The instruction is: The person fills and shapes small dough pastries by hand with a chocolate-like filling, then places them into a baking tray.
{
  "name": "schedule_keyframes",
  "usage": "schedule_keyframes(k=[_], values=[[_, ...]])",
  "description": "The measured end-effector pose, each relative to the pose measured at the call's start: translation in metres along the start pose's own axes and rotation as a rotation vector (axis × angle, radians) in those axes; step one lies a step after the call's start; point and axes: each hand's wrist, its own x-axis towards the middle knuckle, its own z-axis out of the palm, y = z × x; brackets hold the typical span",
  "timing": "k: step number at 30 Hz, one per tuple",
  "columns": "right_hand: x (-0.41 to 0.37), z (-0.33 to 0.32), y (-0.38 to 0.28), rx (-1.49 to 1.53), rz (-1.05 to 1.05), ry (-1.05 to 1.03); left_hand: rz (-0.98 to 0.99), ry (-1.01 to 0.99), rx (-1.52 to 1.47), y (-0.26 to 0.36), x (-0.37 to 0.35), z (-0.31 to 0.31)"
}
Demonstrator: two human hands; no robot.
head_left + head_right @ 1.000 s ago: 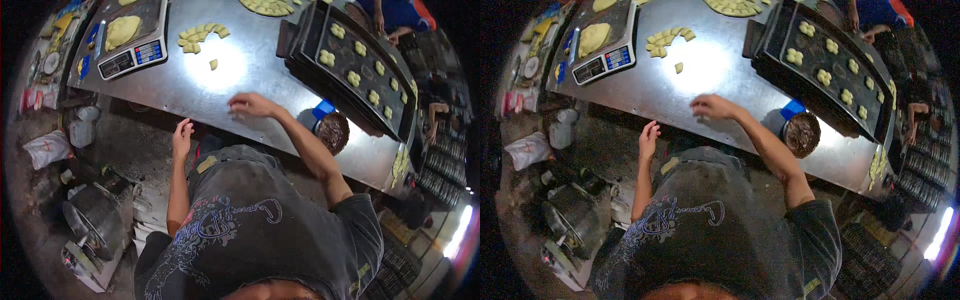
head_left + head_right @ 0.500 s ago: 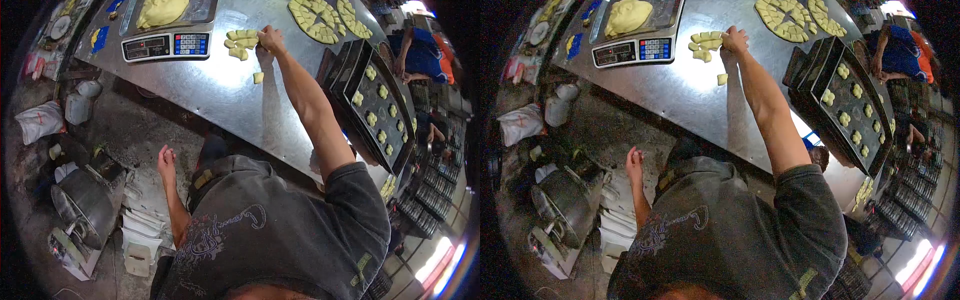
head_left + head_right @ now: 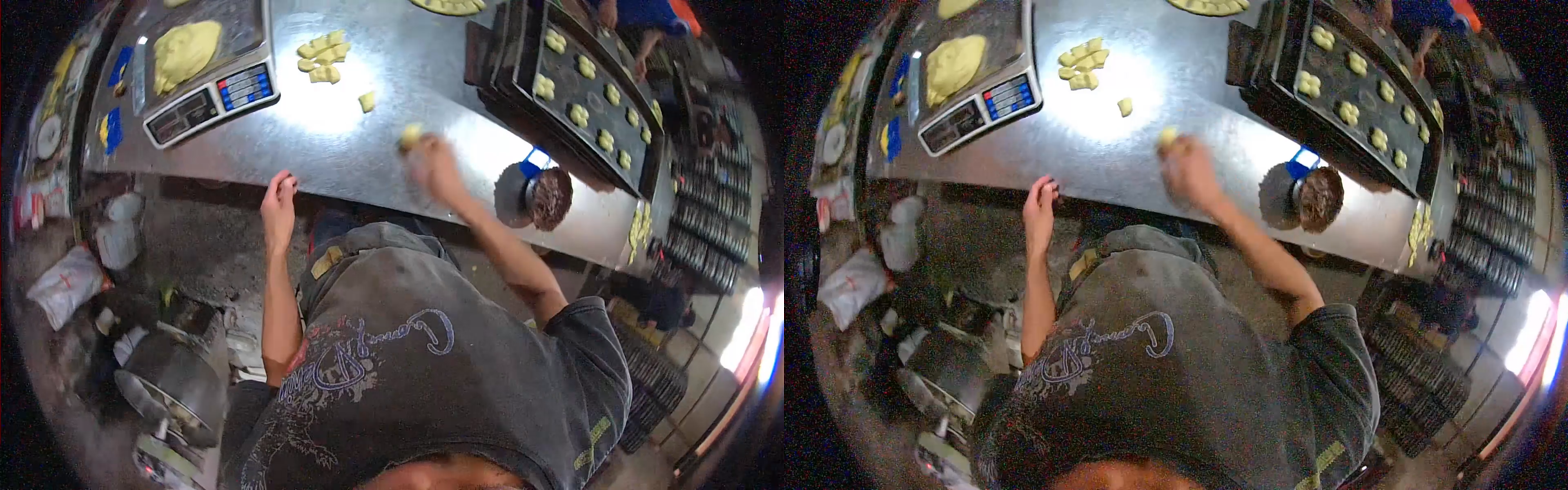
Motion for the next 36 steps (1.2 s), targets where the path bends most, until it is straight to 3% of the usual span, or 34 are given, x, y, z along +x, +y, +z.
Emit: schedule_keyframes(k=[1, 2, 4, 6, 8, 11, 13, 16, 19, 22, 23, 26, 27, 29, 30, 32, 33, 36], values=[[-0.032, 0.008, -0.01, -0.576, -0.201, -0.287, 0.014, -0.048, 0.039, 0.022, 0.006, 0.012], [-0.052, 0.014, -0.014, -0.514, -0.225, -0.231, 0.029, -0.093, 0.083, 0.036, 0.013, 0.024], [-0.08, 0.031, -0.006, -0.385, -0.281, -0.126, 0.254, -0.254, 0.219, 0.043, 0.029, 0.052], [-0.079, 0.043, 0.019, 0.104, 0.063, 0.028, 0.407, -0.425, 0.342, 0.054, 0.026, 0.082], [-0.07, 0.018, -0.006, -0.269, -0.062, 0.153, 0.619, -0.612, 0.529, 0.059, 0.026, 0.111], [-0.052, 0.019, 0.023, -0.287, -0.091, 0.242, 0.844, -0.689, 0.749, 0.056, 0.004, 0.147], [-0.043, 0.015, 0.032, -0.209, -0.093, 0.242, 0.897, -0.677, 0.865, 0.046, -0.005, 0.162], [-0.047, -0.005, 0.045, -0.227, -0.007, 0.022, 0.897, -0.614, 1.018, 0.032, -0.007, 0.175], [-0.073, -0.044, 0.06, -0.231, 0.11, -0.595, 0.91, -0.489, 1.059, 0.022, -0.01, 0.185], [-0.129, -0.096, 0.006, 0.023, 0.251, -0.504, 0.832, -0.491, 1.178, 0.037, -0.019, 0.2], [-0.139, -0.102, 0.003, 0.178, 0.373, -0.414, 0.684, -0.568, 1.275, 0.081, -0.039, 0.209], [-0.157, -0.118, -0.026, 0.574, 0.241, 0.032, 0.478, -0.76, 0.311, 0.097, -0.06, 0.255], [-0.156, -0.119, -0.033, 0.628, 0.184, 0.143, 0.296, -0.78, 0.041, 0.122, -0.088, 0.273], [-0.153, -0.121, -0.041, 0.735, 0.057, 0.365, 0.144, -0.817, -0.297, 0.145, -0.122, 0.309], [-0.153, -0.128, -0.038, 0.639, 0.022, 0.409, 0.06, -0.827, -0.458, 0.154, -0.135, 0.323], [-0.155, -0.148, -0.027, 0.439, -0.034, 0.48, 0.406, -0.737, -0.323, 0.172, -0.153, 0.347], [-0.164, -0.172, -0.036, 0.269, 0.034, 0.457, 0.564, -0.694, -0.266, 0.18, -0.161, 0.356], [-0.18, -0.2, -0.029, 0.706, 0.079, 0.393, 1.021, -0.525, -0.092, 0.189, -0.187, 0.377]])
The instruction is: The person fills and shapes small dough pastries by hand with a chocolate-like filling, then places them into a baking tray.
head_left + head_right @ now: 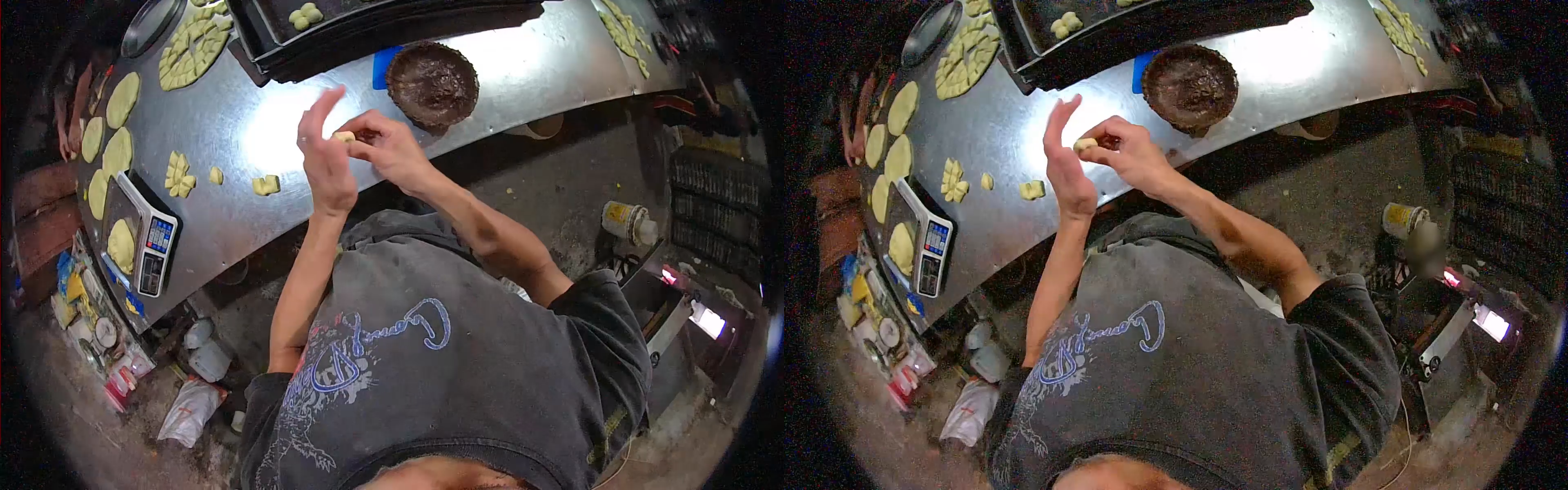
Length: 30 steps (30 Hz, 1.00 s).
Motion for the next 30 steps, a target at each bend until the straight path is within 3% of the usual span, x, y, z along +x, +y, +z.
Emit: schedule_keyframes(k=[2, 7, 10, 11, 12, 14, 15, 16, 17, 18, 20, 24, 25, 30], values=[[-0.012, -0.009, -0.002, 0.298, 0.144, -0.079, 0.31, -0.125, 0.315, -0.002, -0.002, 0.002], [-0.036, -0.035, -0.001, 0.888, 0.43, -0.039, 0.338, -0.217, 0.149, -0.03, -0.013, 0.032], [-0.033, -0.071, 0.013, 0.932, 0.461, -0.038, 0.083, -0.244, -0.021, -0.039, -0.031, 0.07], [-0.03, -0.085, 0.012, 0.828, 0.428, -0.026, 0.124, -0.226, -0.069, -0.042, -0.029, 0.084], [-0.021, -0.099, 0.016, 0.66, 0.424, 0.008, 0.228, -0.278, 0.11, -0.053, -0.029, 0.09], [0.0, -0.141, 0.02, 0.318, 0.392, -0.116, 0.131, -0.191, 0.273, -0.062, -0.042, 0.107], [0.015, -0.154, 0.026, 0.109, 0.315, -0.084, -0.048, -0.222, 0.282, -0.078, -0.059, 0.111], [0.027, -0.163, 0.031, -0.099, 0.234, -0.052, -0.4, -0.171, -0.001, -0.094, -0.071, 0.117], [0.033, -0.168, 0.029, -0.507, 0.101, -0.001, -0.743, -0.113, -0.292, -0.11, -0.079, 0.122], [0.039, -0.169, 0.036, -0.708, 0.11, -0.034, -1.08, -0.048, -0.591, -0.116, -0.084, 0.122], [0.051, -0.168, 0.064, -1.112, 0.114, -0.097, -1.191, 0.011, -0.695, -0.094, -0.068, 0.124], [0.057, -0.159, 0.107, -1.311, -0.142, -0.105, -1.245, 0.131, -0.844, -0.111, -0.069, 0.131], [0.062, -0.155, 0.098, -1.087, 0.132, 0.06, -1.267, 0.145, -0.883, -0.113, -0.068, 0.129], [0.079, -0.183, 0.085, -0.49, 0.348, 0.117, -1.31, 0.11, -0.989, -0.104, -0.056, 0.125]])
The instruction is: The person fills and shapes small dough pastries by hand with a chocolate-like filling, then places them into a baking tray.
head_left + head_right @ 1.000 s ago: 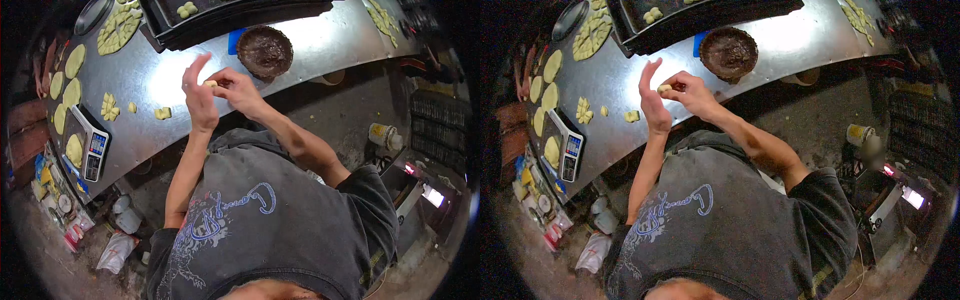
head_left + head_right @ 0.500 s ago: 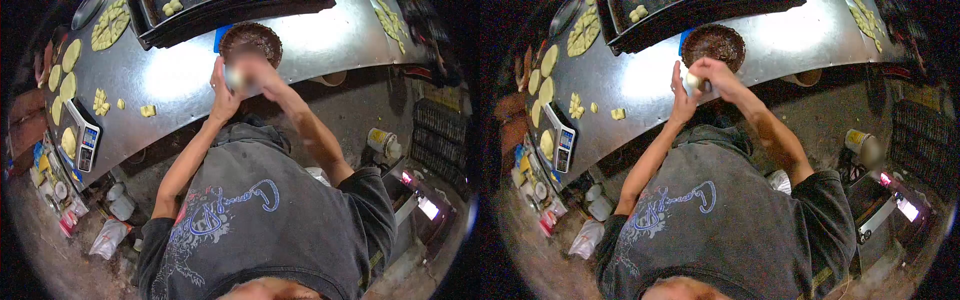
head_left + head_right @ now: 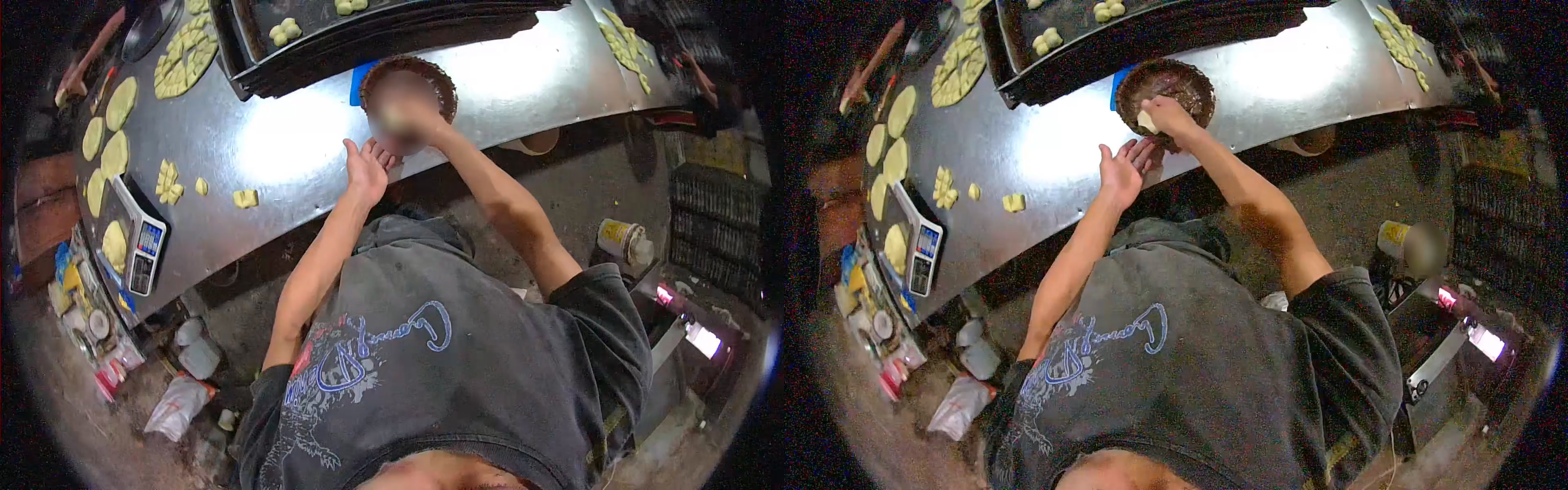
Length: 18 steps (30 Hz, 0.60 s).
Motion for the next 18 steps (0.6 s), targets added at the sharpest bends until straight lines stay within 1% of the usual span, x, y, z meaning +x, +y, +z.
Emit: schedule_keyframes(k=[2, 3, 5, 6, 8, 10, 12, 13, 14, 16, 17, 18], values=[[-0.003, -0.007, -0.017, 0.266, 0.142, -0.092, -0.001, 0.005, 0.113, 0.01, -0.005, 0.0], [-0.018, -0.001, -0.033, 0.545, 0.124, -0.102, 0.141, -0.011, 0.309, 0.017, -0.011, -0.001], [-0.044, 0.006, -0.061, 0.881, 0.134, -0.333, 0.426, -0.025, 0.699, 0.035, -0.029, -0.005], [-0.054, 0.013, -0.071, 1.049, 0.142, -0.454, 0.445, -0.069, 0.747, 0.046, -0.041, -0.007], [-0.069, 0.039, -0.084, 1.225, 0.095, -0.546, 0.479, -0.15, 0.848, 0.073, -0.072, -0.012], [-0.082, 0.072, -0.1, 1.304, 0.057, -0.638, 0.577, -0.074, 0.87, 0.097, -0.104, -0.015], [-0.099, 0.109, -0.118, 1.289, 0.098, -0.566, 0.688, 0.013, 0.895, 0.122, -0.128, -0.026], [-0.104, 0.127, -0.121, 1.274, 0.087, -0.553, 0.712, 0.048, 0.738, 0.127, -0.128, -0.036], [-0.109, 0.143, -0.126, 1.292, 0.082, -0.545, 0.774, 0.111, 0.719, 0.131, -0.131, -0.048], [-0.118, 0.166, -0.146, 1.191, 0.052, -0.46, 0.893, 0.238, 0.674, 0.141, -0.143, -0.061], [-0.116, 0.174, -0.15, 1.043, -0.084, -0.421, 0.854, 0.272, 0.691, 0.146, -0.152, -0.069], [-0.113, 0.183, -0.153, 0.895, -0.216, -0.381, 0.878, 0.275, 0.7, 0.152, -0.158, -0.073]])
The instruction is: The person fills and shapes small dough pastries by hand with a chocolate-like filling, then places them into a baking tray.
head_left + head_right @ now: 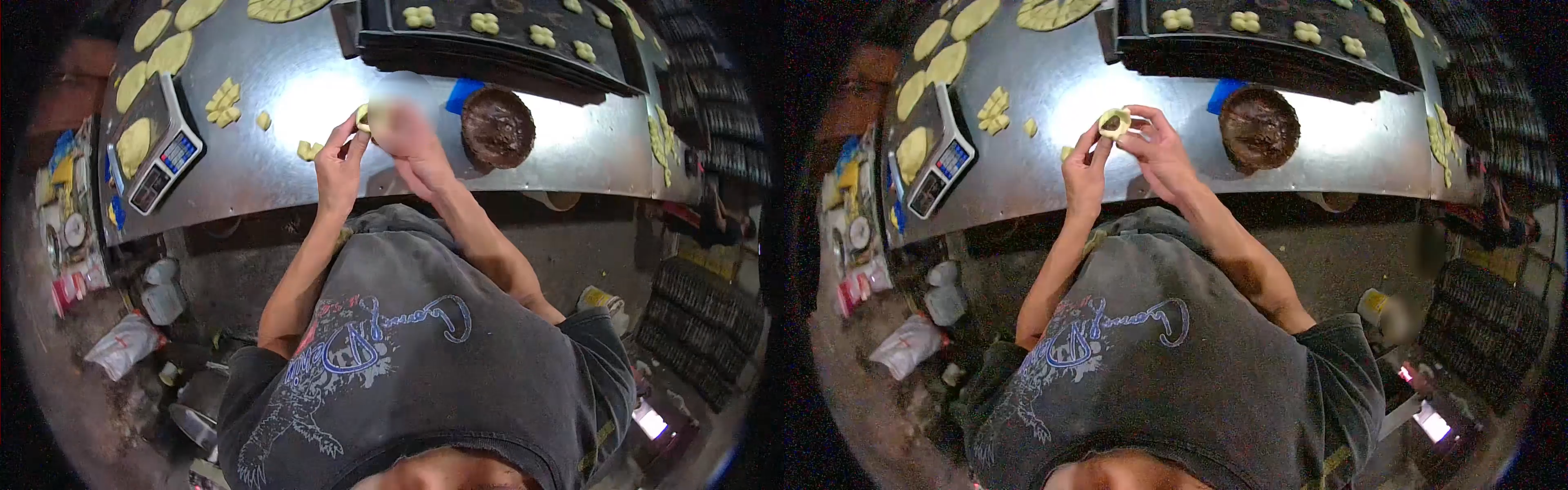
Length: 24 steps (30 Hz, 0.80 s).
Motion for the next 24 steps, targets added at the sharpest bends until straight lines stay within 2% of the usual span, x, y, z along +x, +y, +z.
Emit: schedule_keyframes(k=[1, 4, 6, 8, 13, 15, 16, 18, 19, 22, 24], values=[[0.004, 0.006, 0.004, -0.169, -0.099, -0.029, 0.022, 0.006, 0.008, 0.003, 0.001, -0.008], [0.005, 0.027, 0.001, -0.618, -0.139, 0.002, 0.004, -0.049, -0.048, 0.009, 0.006, -0.028], [0.008, 0.036, -0.003, -0.438, 0.06, -0.019, 0.047, -0.115, -0.098, 0.015, 0.009, -0.041], [0.017, 0.026, -0.01, -0.279, 0.304, -0.048, 0.128, -0.125, 0.008, 0.01, 0.013, -0.053], [0.022, 0.036, -0.005, -0.394, 0.075, 0.003, 0.248, -0.116, 0.314, 0.013, 0.023, -0.063], [0.014, 0.047, -0.006, -0.639, -0.198, 0.015, 0.303, -0.068, 0.378, 0.022, 0.024, -0.057], [0.008, 0.054, -0.009, -0.762, -0.336, 0.025, 0.27, -0.07, 0.313, 0.026, 0.024, -0.054], [-0.003, 0.061, -0.018, -0.849, -0.381, 0.056, 0.197, -0.083, 0.186, 0.032, 0.025, -0.046], [-0.005, 0.059, -0.02, -0.874, -0.411, 0.064, 0.278, -0.072, 0.171, 0.027, 0.026, -0.041], [-0.012, 0.054, -0.032, -0.932, -0.494, 0.096, -0.017, -0.154, -0.106, 0.036, 0.02, -0.018], [-0.019, 0.055, -0.043, -0.909, -0.494, 0.083, -0.096, -0.227, -0.11, 0.037, 0.019, -0.007]])
